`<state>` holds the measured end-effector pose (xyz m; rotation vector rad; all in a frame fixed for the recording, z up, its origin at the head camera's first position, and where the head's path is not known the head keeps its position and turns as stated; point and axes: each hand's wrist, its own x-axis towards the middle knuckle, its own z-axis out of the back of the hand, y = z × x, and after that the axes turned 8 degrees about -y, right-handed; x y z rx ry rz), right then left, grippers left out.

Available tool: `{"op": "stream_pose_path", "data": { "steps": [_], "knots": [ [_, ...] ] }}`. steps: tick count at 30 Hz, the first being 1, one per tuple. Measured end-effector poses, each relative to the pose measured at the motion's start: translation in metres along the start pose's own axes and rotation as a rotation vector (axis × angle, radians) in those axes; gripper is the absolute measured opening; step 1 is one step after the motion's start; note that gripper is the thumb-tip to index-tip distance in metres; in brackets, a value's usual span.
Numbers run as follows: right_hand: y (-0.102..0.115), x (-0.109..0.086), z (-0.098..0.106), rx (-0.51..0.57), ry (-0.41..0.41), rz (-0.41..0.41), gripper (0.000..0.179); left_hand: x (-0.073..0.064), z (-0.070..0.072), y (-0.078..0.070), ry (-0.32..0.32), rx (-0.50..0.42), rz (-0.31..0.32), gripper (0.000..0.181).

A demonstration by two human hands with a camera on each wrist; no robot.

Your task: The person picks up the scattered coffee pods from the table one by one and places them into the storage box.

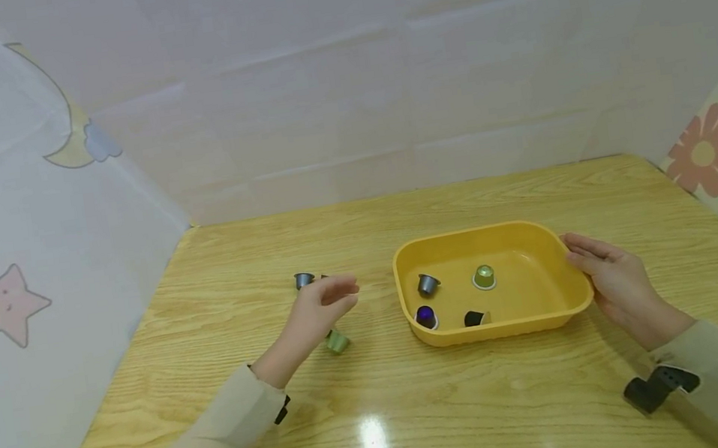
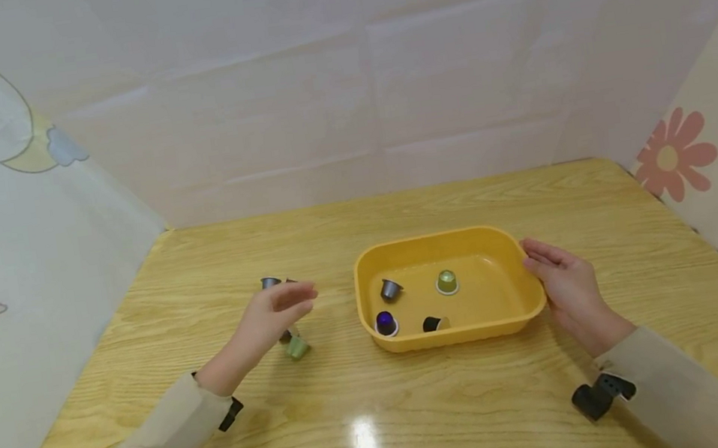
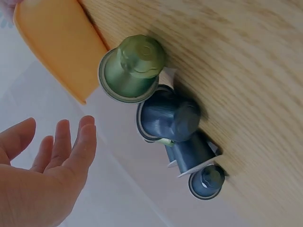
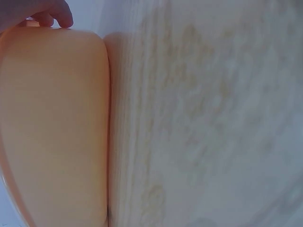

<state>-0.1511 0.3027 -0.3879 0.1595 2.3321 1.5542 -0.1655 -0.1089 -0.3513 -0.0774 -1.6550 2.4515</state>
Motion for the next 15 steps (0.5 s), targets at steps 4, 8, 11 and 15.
{"op": "stream_pose_path", "data": {
  "steps": [4, 8, 11, 15],
  "knots": [
    [-0.001, 0.0, 0.001, -0.005, -0.002, 0.008, 0.028, 0.0, 0.004, 0.006, -0.004, 0.011, 0.015, 0.034],
    [-0.001, 0.0, 0.001, -0.007, 0.002, 0.007, 0.029, -0.002, 0.009, 0.011, -0.016, 0.064, 0.015, 0.034],
    [0.0, 0.0, 0.0, -0.004, 0.009, 0.011, 0.03, -0.002, 0.012, 0.016, -0.032, 0.124, 0.007, 0.032],
    [-0.001, -0.001, 0.002, -0.012, 0.008, 0.018, 0.027, -0.003, 0.017, 0.022, -0.056, 0.189, 0.001, 0.03]
  ]
}}
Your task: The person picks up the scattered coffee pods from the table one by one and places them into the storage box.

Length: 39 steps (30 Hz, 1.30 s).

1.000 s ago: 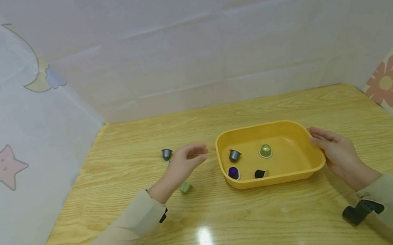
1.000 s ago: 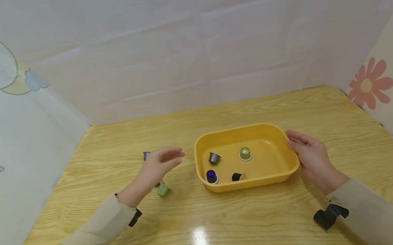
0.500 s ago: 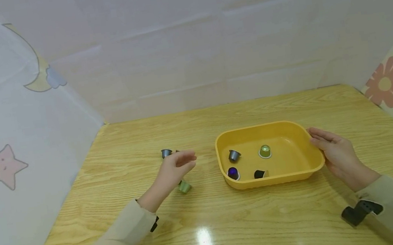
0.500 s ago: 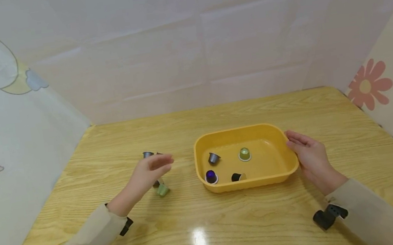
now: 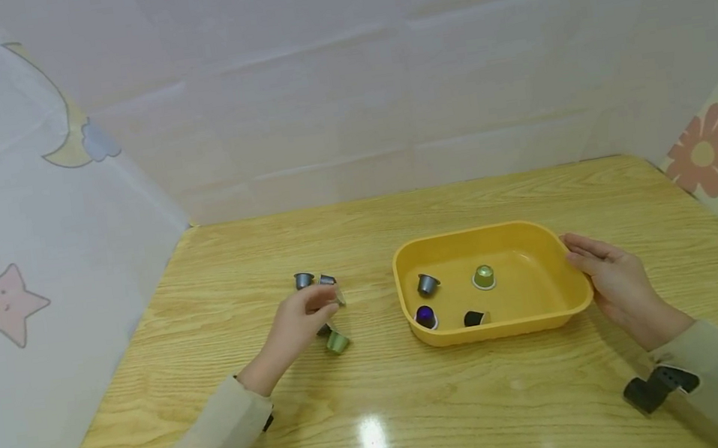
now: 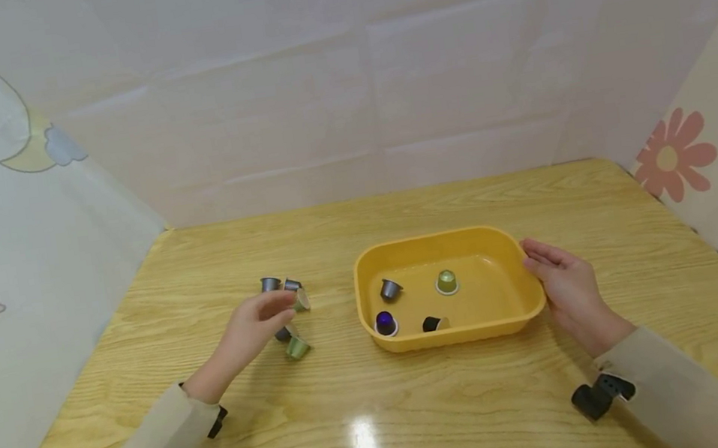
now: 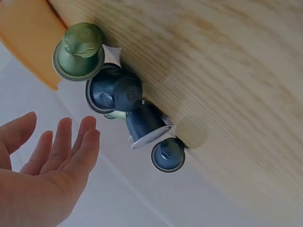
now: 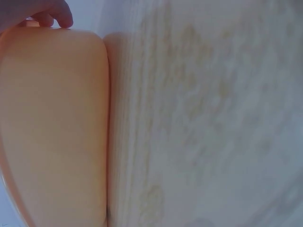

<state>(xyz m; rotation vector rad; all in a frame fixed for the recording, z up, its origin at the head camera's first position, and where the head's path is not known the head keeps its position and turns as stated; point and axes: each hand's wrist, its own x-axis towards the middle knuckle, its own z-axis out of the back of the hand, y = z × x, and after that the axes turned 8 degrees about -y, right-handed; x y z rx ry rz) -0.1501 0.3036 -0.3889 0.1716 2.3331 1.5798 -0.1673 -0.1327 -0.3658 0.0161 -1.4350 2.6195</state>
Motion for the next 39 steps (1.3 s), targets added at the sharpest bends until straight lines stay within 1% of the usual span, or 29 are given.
{"op": "stream_pose_path", "data": {
  "steps": [4, 7, 15, 18, 25, 31, 39],
  "knots": [
    [0.0, 0.0, 0.001, -0.02, -0.011, -0.005, 0.024, -0.001, 0.003, 0.003, -0.016, 0.061, -0.002, 0.029],
    [0.0, 0.0, 0.0, -0.024, -0.015, -0.012, 0.024, -0.001, 0.006, 0.006, -0.022, 0.088, -0.002, 0.029],
    [0.001, -0.001, -0.002, -0.034, -0.022, -0.018, 0.025, -0.003, 0.01, 0.013, 0.008, 0.106, -0.038, 0.029],
    [0.002, -0.001, -0.003, -0.02, -0.018, -0.021, 0.026, -0.003, 0.01, 0.015, 0.012, 0.109, -0.033, 0.032],
    [0.002, -0.002, -0.003, -0.021, -0.021, -0.032, 0.027, -0.003, 0.01, 0.017, 0.029, 0.121, 0.009, 0.036],
    [0.002, -0.003, -0.004, -0.029, -0.028, -0.034, 0.025, 0.001, 0.008, 0.023, 0.081, 0.172, -0.015, 0.036],
    [0.002, -0.003, -0.003, -0.042, -0.026, -0.023, 0.024, 0.005, 0.006, 0.026, 0.095, 0.236, -0.052, 0.037]
  ]
}}
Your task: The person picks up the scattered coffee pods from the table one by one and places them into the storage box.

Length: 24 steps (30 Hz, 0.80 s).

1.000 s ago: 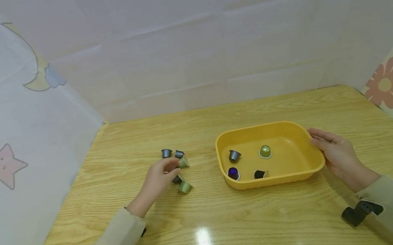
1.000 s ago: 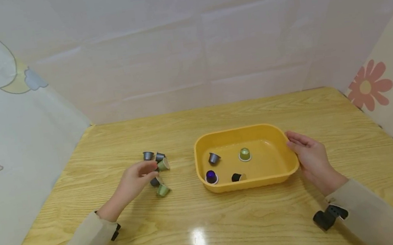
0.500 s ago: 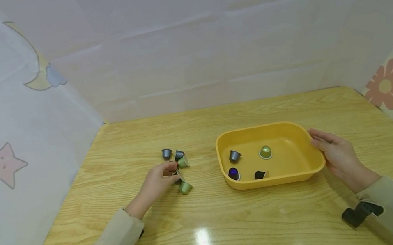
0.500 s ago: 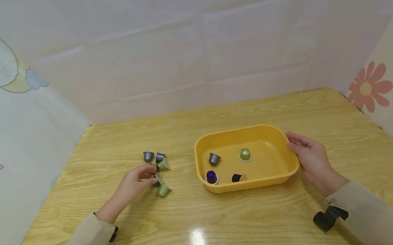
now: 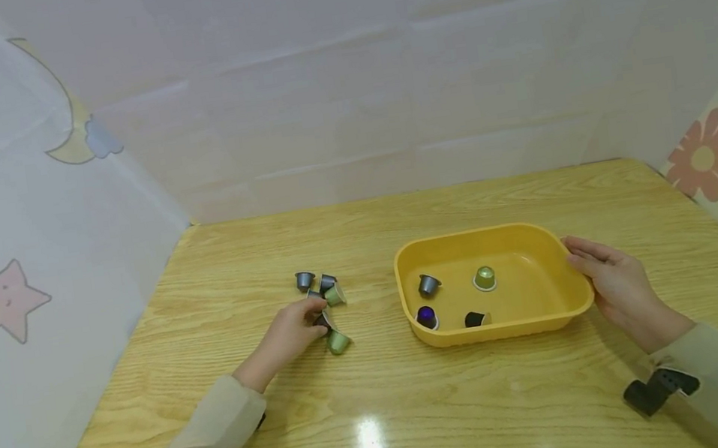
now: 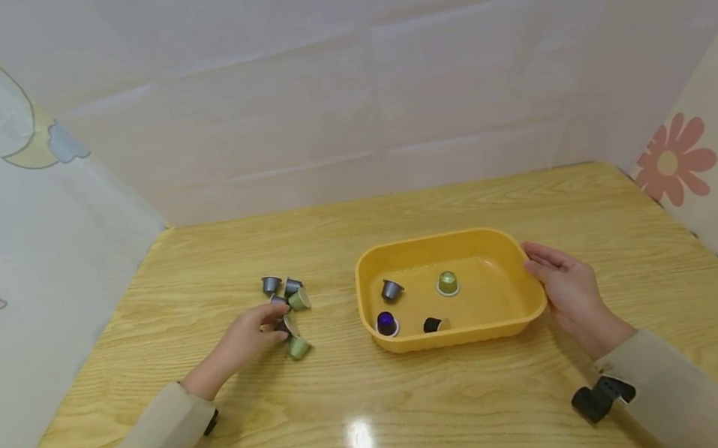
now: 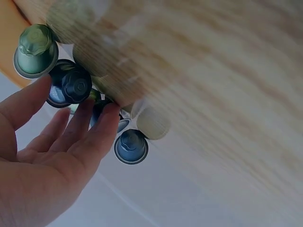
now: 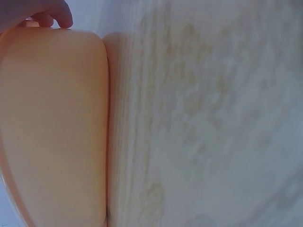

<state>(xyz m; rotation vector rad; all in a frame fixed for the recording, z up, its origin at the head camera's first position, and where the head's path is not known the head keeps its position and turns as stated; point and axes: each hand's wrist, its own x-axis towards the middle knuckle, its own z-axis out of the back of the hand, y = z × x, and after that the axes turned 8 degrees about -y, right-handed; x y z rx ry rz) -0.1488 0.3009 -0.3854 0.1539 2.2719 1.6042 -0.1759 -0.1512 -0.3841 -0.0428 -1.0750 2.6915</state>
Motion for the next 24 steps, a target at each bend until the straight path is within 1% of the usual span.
{"op": "stream_pose_path", "data": {
  "steps": [2, 9, 15, 18, 24],
  "knots": [
    [-0.0001, 0.0001, 0.0003, 0.005, 0.001, 0.002, 0.024, 0.0009, -0.0006, 0.0002, 0.005, 0.007, 0.01, 0.038],
    [0.0002, 0.0002, 0.0014, 0.018, 0.011, 0.003, 0.023, 0.0024, -0.0027, 0.0031, 0.034, 0.042, 0.004, 0.041],
    [-0.0007, 0.0006, 0.0022, 0.024, 0.02, 0.011, 0.022, 0.0035, -0.0021, 0.0036, 0.013, 0.062, 0.017, 0.039],
    [-0.0009, 0.0012, 0.0025, 0.032, 0.03, 0.012, 0.023, 0.0035, -0.0006, 0.0024, 0.0, 0.047, 0.029, 0.038],
    [-0.0007, 0.0007, 0.0021, 0.048, 0.032, 0.015, 0.025, 0.0038, 0.0022, -0.0047, -0.007, -0.034, 0.078, 0.04]
  ]
}}
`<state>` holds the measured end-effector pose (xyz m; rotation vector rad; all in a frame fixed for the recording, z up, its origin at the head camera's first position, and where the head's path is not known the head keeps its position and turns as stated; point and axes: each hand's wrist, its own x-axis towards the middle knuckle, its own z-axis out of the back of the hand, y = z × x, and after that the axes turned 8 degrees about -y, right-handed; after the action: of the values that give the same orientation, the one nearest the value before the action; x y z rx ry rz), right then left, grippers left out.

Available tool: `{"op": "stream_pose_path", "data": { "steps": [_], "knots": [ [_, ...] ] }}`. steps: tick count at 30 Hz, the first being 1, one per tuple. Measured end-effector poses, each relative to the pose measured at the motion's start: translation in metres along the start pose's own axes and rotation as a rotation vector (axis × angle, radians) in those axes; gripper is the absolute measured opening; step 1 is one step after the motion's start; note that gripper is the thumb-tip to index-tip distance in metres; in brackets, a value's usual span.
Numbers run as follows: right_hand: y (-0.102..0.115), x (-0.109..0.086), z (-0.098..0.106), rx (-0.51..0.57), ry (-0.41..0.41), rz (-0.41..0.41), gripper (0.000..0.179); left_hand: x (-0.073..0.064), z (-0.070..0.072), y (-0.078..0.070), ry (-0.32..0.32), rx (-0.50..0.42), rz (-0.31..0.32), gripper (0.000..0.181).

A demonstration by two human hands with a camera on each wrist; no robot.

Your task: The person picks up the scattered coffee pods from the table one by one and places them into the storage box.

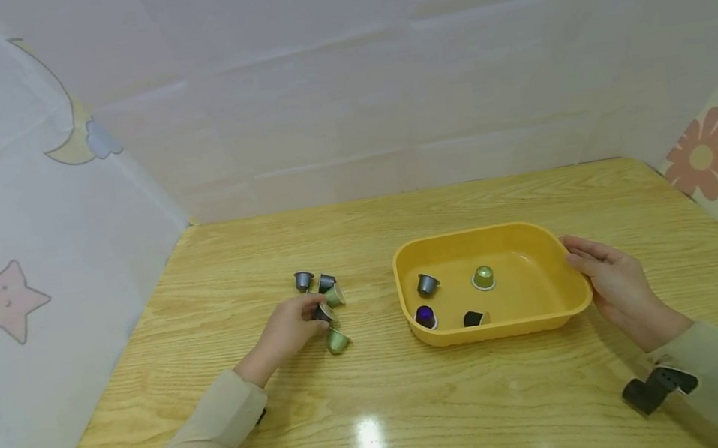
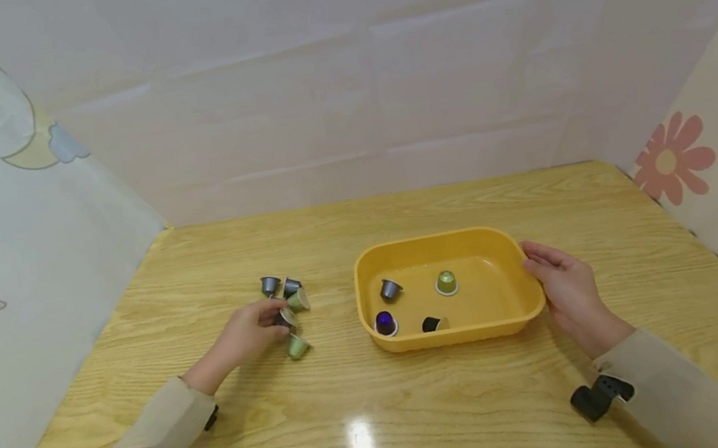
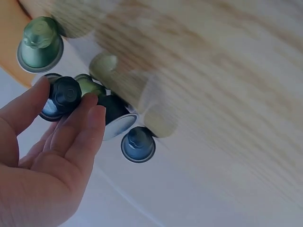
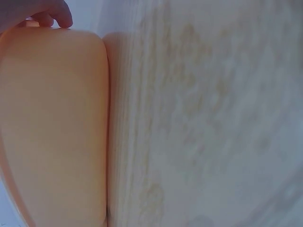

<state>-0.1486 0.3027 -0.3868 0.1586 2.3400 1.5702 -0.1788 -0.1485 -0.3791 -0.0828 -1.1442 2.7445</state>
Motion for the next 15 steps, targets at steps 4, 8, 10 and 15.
{"op": "stream_pose_path", "data": {
  "steps": [4, 8, 10, 15],
  "knots": [
    [0.0, 0.0, -0.001, -0.004, -0.003, 0.002, 0.027, 0.0, -0.001, -0.007, -0.014, -0.052, 0.028, 0.043],
    [0.0, -0.001, -0.001, -0.015, -0.014, -0.001, 0.028, -0.002, -0.002, -0.014, -0.023, -0.113, 0.053, 0.046],
    [0.0, 0.0, -0.001, -0.019, -0.022, -0.006, 0.028, -0.002, -0.004, -0.016, -0.029, -0.139, 0.061, 0.046],
    [0.001, 0.0, -0.002, -0.036, -0.029, -0.018, 0.028, -0.003, -0.006, -0.022, -0.033, -0.199, 0.062, 0.045]
  ]
}}
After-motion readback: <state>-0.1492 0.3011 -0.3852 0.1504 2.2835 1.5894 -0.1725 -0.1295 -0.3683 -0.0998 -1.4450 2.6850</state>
